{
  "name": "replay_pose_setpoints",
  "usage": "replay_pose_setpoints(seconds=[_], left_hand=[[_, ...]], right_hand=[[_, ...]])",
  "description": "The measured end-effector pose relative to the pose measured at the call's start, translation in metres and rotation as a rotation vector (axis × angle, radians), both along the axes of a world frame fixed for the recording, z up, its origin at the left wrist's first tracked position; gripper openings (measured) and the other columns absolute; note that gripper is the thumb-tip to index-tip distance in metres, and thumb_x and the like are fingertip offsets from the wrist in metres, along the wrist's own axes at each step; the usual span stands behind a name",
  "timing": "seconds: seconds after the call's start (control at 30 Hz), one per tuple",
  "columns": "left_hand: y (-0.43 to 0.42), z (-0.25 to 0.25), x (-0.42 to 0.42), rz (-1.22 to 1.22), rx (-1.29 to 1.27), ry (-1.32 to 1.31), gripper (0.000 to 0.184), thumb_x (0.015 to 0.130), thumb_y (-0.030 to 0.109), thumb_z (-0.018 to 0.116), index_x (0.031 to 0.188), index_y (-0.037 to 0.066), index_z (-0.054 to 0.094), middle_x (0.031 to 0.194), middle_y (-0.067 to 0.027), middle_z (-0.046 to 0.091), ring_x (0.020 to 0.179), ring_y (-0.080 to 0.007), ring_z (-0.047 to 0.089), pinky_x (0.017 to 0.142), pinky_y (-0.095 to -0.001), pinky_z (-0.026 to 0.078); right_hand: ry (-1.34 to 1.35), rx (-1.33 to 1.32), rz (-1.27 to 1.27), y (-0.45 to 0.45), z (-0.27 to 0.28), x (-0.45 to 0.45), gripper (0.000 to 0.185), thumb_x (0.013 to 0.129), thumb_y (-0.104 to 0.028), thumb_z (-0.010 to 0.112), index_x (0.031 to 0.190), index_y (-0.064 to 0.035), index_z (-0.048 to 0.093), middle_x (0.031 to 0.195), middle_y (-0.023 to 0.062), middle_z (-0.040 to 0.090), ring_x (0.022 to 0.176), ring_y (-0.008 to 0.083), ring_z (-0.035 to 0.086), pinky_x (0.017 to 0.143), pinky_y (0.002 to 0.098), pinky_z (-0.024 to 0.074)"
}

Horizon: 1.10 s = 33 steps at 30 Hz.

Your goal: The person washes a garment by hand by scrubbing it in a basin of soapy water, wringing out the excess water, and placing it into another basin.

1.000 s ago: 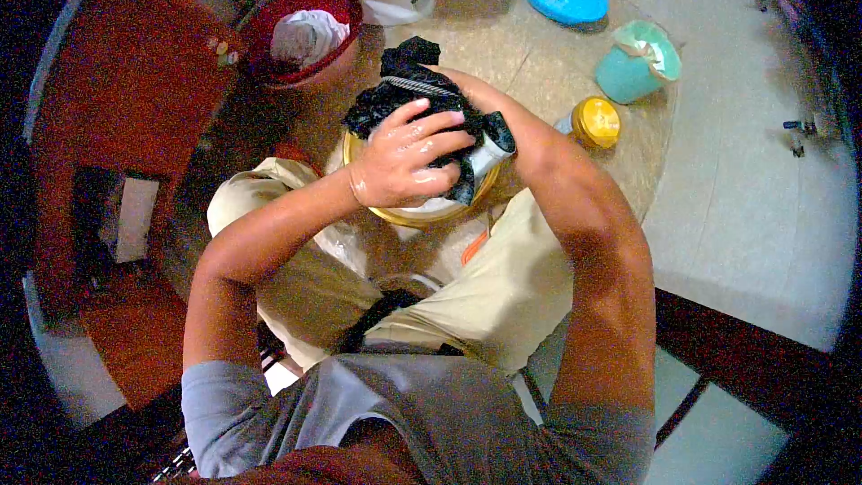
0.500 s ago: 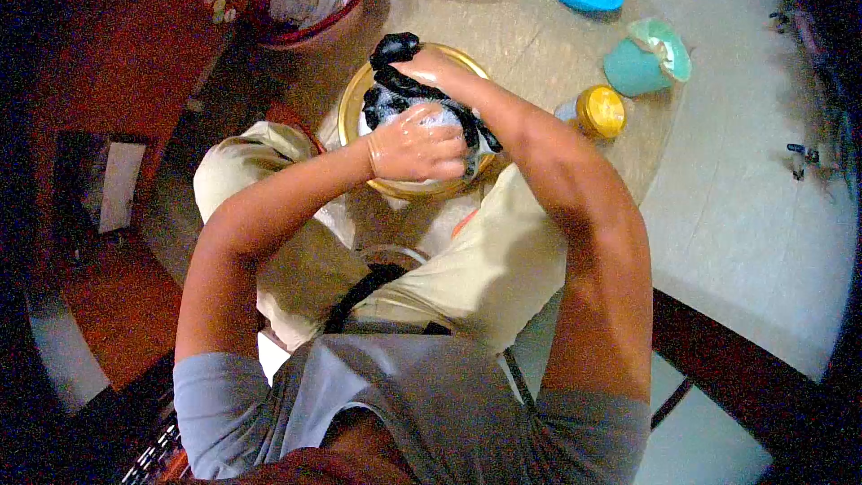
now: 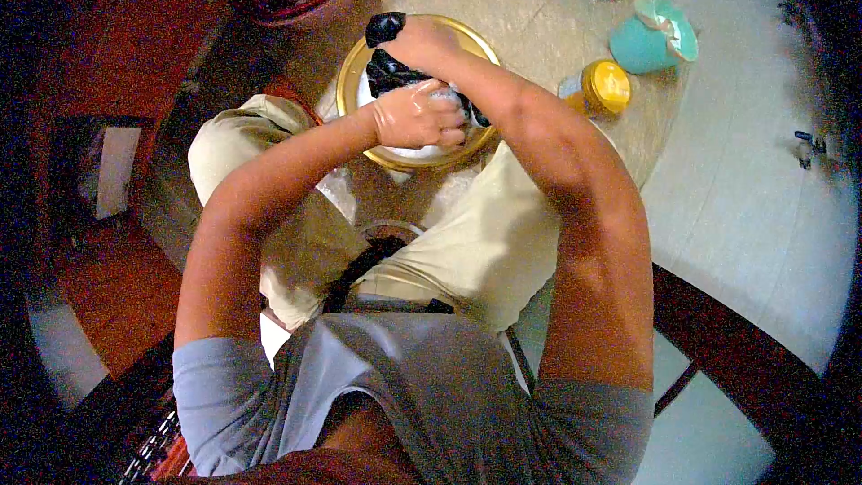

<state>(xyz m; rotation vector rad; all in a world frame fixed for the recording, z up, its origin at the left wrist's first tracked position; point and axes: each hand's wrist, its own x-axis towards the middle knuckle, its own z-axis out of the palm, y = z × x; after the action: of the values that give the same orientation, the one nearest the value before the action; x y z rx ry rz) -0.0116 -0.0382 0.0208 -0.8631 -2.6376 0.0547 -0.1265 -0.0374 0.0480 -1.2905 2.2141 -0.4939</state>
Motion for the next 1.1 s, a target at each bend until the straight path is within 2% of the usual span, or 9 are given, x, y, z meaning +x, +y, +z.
replay_pose_setpoints(seconds=[0.2, 0.37, 0.47, 0.57, 0.63, 0.73, 0.83, 0.93, 1.1], left_hand=[[-0.011, 0.021, -0.002, 0.021, -0.016, -0.057, 0.014, 0.069, 0.022, 0.056, 0.081, 0.021, 0.049, 0.089, 0.0038, 0.052, 0.091, -0.0146, 0.052, 0.079, -0.0338, 0.037], [-0.037, 0.029, 0.000, 0.108, 0.289, -0.005, 0.034, 0.063, 0.022, 0.064, 0.096, 0.016, 0.056, 0.110, -0.0039, 0.054, 0.099, -0.0244, 0.051, 0.084, -0.0415, 0.035], [-0.042, 0.013, 0.002, 0.296, 0.609, 0.066, 0.060, 0.063, 0.017, 0.067, 0.119, 0.012, 0.050, 0.123, -0.0150, 0.047, 0.112, -0.0341, 0.045, 0.093, -0.0437, 0.036], [-0.042, -0.009, 0.007, 0.481, 0.880, -0.052, 0.067, 0.067, 0.012, 0.067, 0.128, 0.009, 0.041, 0.132, -0.0185, 0.037, 0.124, -0.0354, 0.036, 0.103, -0.0407, 0.031], [-0.044, -0.052, 0.013, 0.579, 1.051, 0.043, 0.058, 0.072, 0.005, 0.060, 0.127, 0.008, 0.042, 0.124, -0.0167, 0.044, 0.117, -0.0302, 0.043, 0.100, -0.0365, 0.034], [-0.044, -0.083, 0.019, 0.685, 1.765, -0.339, 0.050, 0.078, 0.001, 0.052, 0.126, 0.005, 0.041, 0.114, -0.0112, 0.052, 0.107, -0.0209, 0.051, 0.093, -0.0312, 0.039], [-0.048, -0.096, 0.028, 0.819, 1.678, -0.447, 0.045, 0.081, 0.000, 0.048, 0.125, 0.006, 0.043, 0.103, -0.0051, 0.057, 0.094, -0.0145, 0.055, 0.082, -0.0275, 0.045], [-0.054, -0.112, 0.029, 0.849, 1.608, -0.580, 0.040, 0.087, 0.009, 0.052, 0.126, 0.005, 0.043, 0.103, -0.0062, 0.058, 0.092, -0.0163, 0.056, 0.082, -0.0300, 0.047], [-0.054, -0.079, 0.022, 1.072, 1.610, -0.957, 0.037, 0.091, 0.021, 0.053, 0.124, 0.006, 0.045, 0.100, -0.0086, 0.061, 0.080, -0.0166, 0.060, 0.066, -0.0250, 0.051]], right_hand=[[-0.098, -0.116, -0.012, -0.008, -0.011, -0.020, 0.055, 0.067, -0.053, 0.063, 0.094, -0.0045, 0.067, 0.095, 0.0235, 0.064, 0.091, 0.0375, 0.061, 0.081, 0.0406, 0.0486], [-0.706, -0.276, -0.203, -0.005, -0.028, -0.059, 0.035, 0.080, -0.035, 0.059, 0.083, -0.0010, 0.064, 0.076, 0.0070, 0.065, 0.065, 0.0174, 0.062, 0.060, 0.0313, 0.0513], [-1.138, -0.254, -0.294, 0.012, -0.031, -0.067, 0.026, 0.084, -0.027, 0.052, 0.085, -0.0027, 0.061, 0.077, 0.0081, 0.064, 0.064, 0.0180, 0.062, 0.059, 0.0336, 0.0517], [-0.975, -0.147, -0.389, 0.019, -0.026, -0.071, 0.030, 0.089, -0.027, 0.047, 0.094, -0.0005, 0.059, 0.088, 0.0087, 0.064, 0.074, 0.0157, 0.062, 0.066, 0.0305, 0.0530], [-0.932, -0.159, -0.355, 0.023, -0.023, -0.066, 0.030, 0.086, -0.026, 0.050, 0.094, 0.0016, 0.059, 0.086, 0.0091, 0.063, 0.073, 0.0170, 0.062, 0.066, 0.0310, 0.0514], [-0.951, -0.230, -0.294, 0.021, -0.044, -0.064, 0.032, 0.081, -0.024, 0.054, 0.094, 0.0045, 0.057, 0.082, 0.0098, 0.063, 0.069, 0.0188, 0.061, 0.062, 0.0332, 0.0500], [-0.937, -0.221, -0.309, 0.021, -0.030, -0.047, 0.033, 0.080, -0.024, 0.055, 0.093, 0.0064, 0.056, 0.080, 0.0104, 0.062, 0.069, 0.0191, 0.061, 0.061, 0.0332, 0.0497], [-0.880, -0.230, -0.286, 0.020, -0.023, -0.039, 0.034, 0.079, -0.027, 0.056, 0.090, 0.0058, 0.058, 0.080, 0.0103, 0.062, 0.069, 0.0188, 0.061, 0.062, 0.0325, 0.0495], [-0.866, -0.225, -0.274, 0.016, -0.028, -0.051, 0.037, 0.078, -0.030, 0.061, 0.096, 0.0026, 0.060, 0.085, 0.0119, 0.063, 0.074, 0.0197, 0.061, 0.068, 0.0331, 0.0497]])
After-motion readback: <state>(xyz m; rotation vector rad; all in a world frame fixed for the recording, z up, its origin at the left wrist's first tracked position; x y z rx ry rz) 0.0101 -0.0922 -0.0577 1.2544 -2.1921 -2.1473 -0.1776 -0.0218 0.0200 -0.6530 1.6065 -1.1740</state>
